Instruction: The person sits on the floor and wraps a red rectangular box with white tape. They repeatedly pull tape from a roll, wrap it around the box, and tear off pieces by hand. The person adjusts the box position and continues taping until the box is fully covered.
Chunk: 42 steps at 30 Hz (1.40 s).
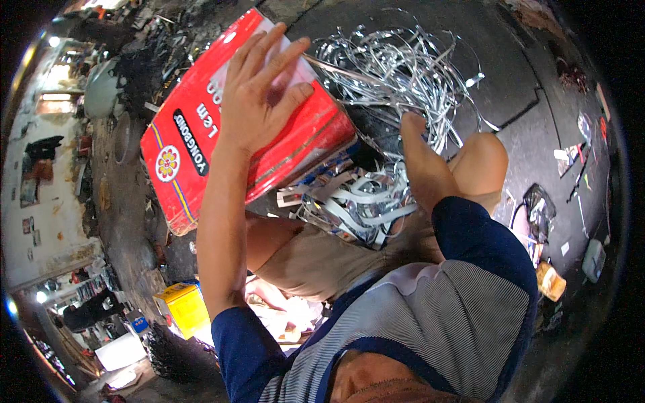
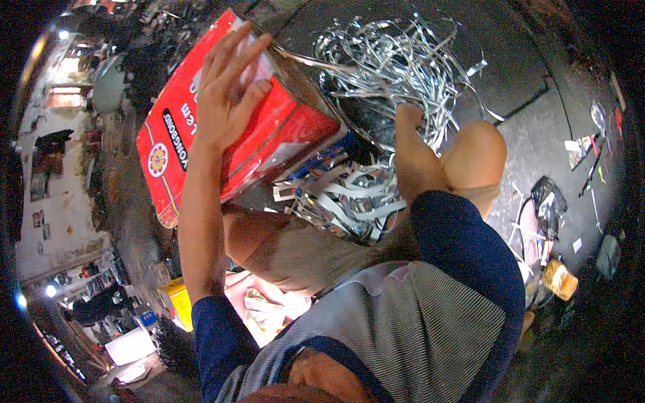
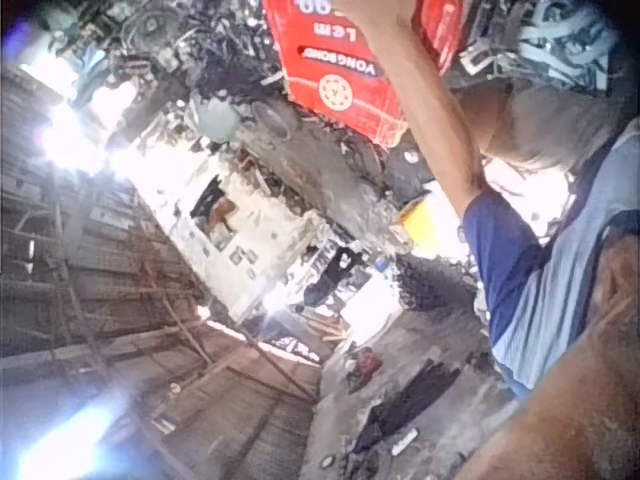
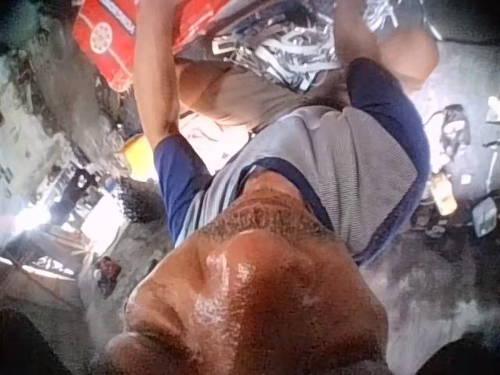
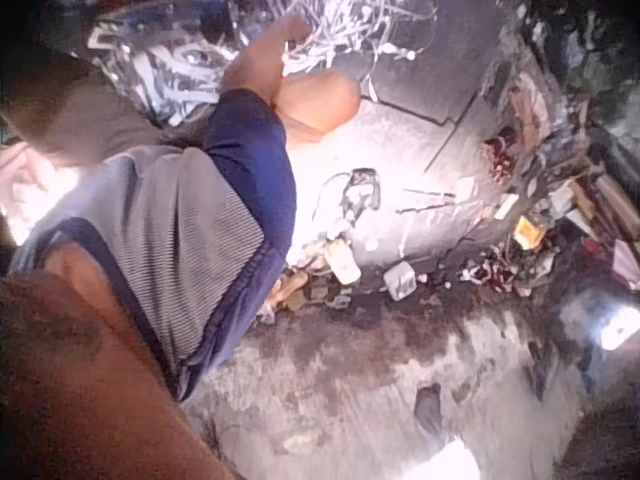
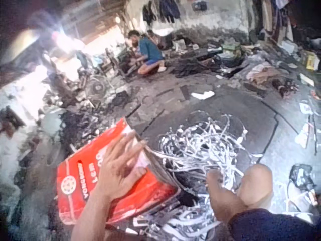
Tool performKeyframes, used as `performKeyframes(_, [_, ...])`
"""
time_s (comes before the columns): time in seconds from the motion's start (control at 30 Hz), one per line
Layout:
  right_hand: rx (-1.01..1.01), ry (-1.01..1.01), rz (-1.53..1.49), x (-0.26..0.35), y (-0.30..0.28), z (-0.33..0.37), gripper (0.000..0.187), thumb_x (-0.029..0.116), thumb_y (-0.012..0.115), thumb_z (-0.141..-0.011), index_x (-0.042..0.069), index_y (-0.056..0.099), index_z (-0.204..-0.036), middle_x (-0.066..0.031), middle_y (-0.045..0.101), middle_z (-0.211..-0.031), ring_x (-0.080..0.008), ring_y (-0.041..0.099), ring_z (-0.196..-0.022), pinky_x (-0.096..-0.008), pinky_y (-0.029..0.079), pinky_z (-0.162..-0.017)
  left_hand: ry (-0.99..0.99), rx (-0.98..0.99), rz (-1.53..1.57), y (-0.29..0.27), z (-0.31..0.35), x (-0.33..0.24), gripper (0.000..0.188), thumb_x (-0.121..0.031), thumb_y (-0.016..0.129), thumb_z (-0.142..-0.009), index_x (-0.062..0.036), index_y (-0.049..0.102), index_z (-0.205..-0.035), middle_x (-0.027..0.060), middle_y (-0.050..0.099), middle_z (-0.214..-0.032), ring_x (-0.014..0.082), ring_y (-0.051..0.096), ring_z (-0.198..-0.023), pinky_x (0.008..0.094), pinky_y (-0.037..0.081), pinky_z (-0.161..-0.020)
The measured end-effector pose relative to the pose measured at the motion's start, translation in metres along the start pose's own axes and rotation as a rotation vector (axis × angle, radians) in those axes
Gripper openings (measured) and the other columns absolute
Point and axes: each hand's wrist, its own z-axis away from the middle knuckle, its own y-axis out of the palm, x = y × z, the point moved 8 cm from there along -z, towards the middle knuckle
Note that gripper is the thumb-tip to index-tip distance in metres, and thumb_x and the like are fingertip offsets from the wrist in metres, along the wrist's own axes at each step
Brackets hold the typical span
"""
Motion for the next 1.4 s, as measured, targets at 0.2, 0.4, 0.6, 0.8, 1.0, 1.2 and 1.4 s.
performKeyframes(0.2, [0.164, -0.104, -0.182, 0.015, 0.027, 0.049, 0.027, 0.018, 0.062, -0.086, -0.001, 0.065, -0.105, -0.0252, 0.067, -0.095, -0.0401, 0.069, -0.092, -0.0448, 0.057, -0.080, 0.046, -0.036, 0.019, -0.003, 0.000, -0.005, 0.050, -0.034, 0.071, -0.088, -0.0163, 0.065, -0.134, 0.0160, 0.057, -0.141, 0.0368, 0.053, -0.128, 0.0450, 0.043, -0.108])
performKeyframes(0.4, [0.300, -0.608, -0.035, 0.001, 0.024, 0.122, 0.023, 0.019, 0.063, -0.081, 0.006, 0.070, -0.099, -0.0259, 0.067, -0.106, -0.0439, 0.066, -0.099, -0.0473, 0.053, -0.087, -0.118, 0.053, 0.034, -0.008, -0.004, -0.013, 0.057, -0.043, 0.067, -0.091, -0.0139, 0.060, -0.139, 0.0220, 0.052, -0.145, 0.0419, 0.049, -0.134, 0.0477, 0.040, -0.110])
performKeyframes(0.6, [0.516, -0.895, 0.436, -0.011, 0.008, 0.223, 0.037, 0.028, 0.059, -0.085, 0.004, 0.068, -0.111, -0.0295, 0.065, -0.121, -0.0445, 0.065, -0.111, -0.0480, 0.053, -0.095, -0.114, 0.069, 0.017, -0.006, 0.001, -0.015, 0.056, -0.041, 0.066, -0.092, -0.0146, 0.058, -0.141, 0.0226, 0.050, -0.147, 0.0422, 0.047, -0.136, 0.0475, 0.039, -0.112])
performKeyframes(0.8, [0.841, -0.821, 0.618, -0.059, 0.017, 0.249, 0.034, 0.023, 0.055, -0.090, -0.001, 0.068, -0.110, -0.0284, 0.069, -0.112, -0.0436, 0.068, -0.104, -0.0482, 0.056, -0.089, -0.092, -0.041, -0.058, -0.007, 0.012, -0.015, 0.051, -0.036, 0.068, -0.090, -0.0126, 0.063, -0.135, 0.0189, 0.055, -0.142, 0.0388, 0.050, -0.132, 0.0465, 0.040, -0.110])
performKeyframes(1.0, [0.894, -1.347, 0.236, 0.058, -0.131, 0.304, 0.031, 0.023, 0.065, -0.083, 0.002, 0.069, -0.105, -0.0255, 0.069, -0.098, -0.0432, 0.068, -0.091, -0.0522, 0.054, -0.081, -0.107, -0.062, 0.330, 0.004, 0.070, -0.130, 0.066, -0.018, 0.078, -0.078, -0.0102, 0.058, -0.140, 0.0189, 0.056, -0.139, 0.0372, 0.057, -0.125, 0.0445, 0.047, -0.106])
performKeyframes(1.2, [0.931, -1.544, -0.004, 0.167, -0.298, 0.330, 0.026, 0.022, 0.071, -0.083, -0.001, 0.064, -0.093, -0.0173, 0.068, -0.089, -0.0351, 0.067, -0.083, -0.0412, 0.053, -0.074, -0.618, -0.138, 1.074, 0.064, 0.144, -0.141, 0.076, -0.023, 0.084, -0.079, -0.0028, 0.049, -0.144, 0.0129, 0.061, -0.127, 0.0193, 0.059, -0.112, 0.0330, 0.047, -0.097])
performKeyframes(1.4, [0.854, -1.196, -0.686, 0.214, -0.389, 0.312, 0.018, 0.017, 0.076, -0.086, 0.003, 0.065, -0.089, -0.0002, 0.063, -0.081, -0.0074, 0.058, -0.077, -0.0258, 0.046, -0.067, -0.854, -0.172, 1.071, 0.060, 0.186, -0.143, 0.019, -0.007, 0.076, -0.085, -0.0005, 0.067, -0.100, -0.0009, 0.065, -0.090, 0.0075, 0.056, -0.080, 0.0234, 0.047, -0.072])
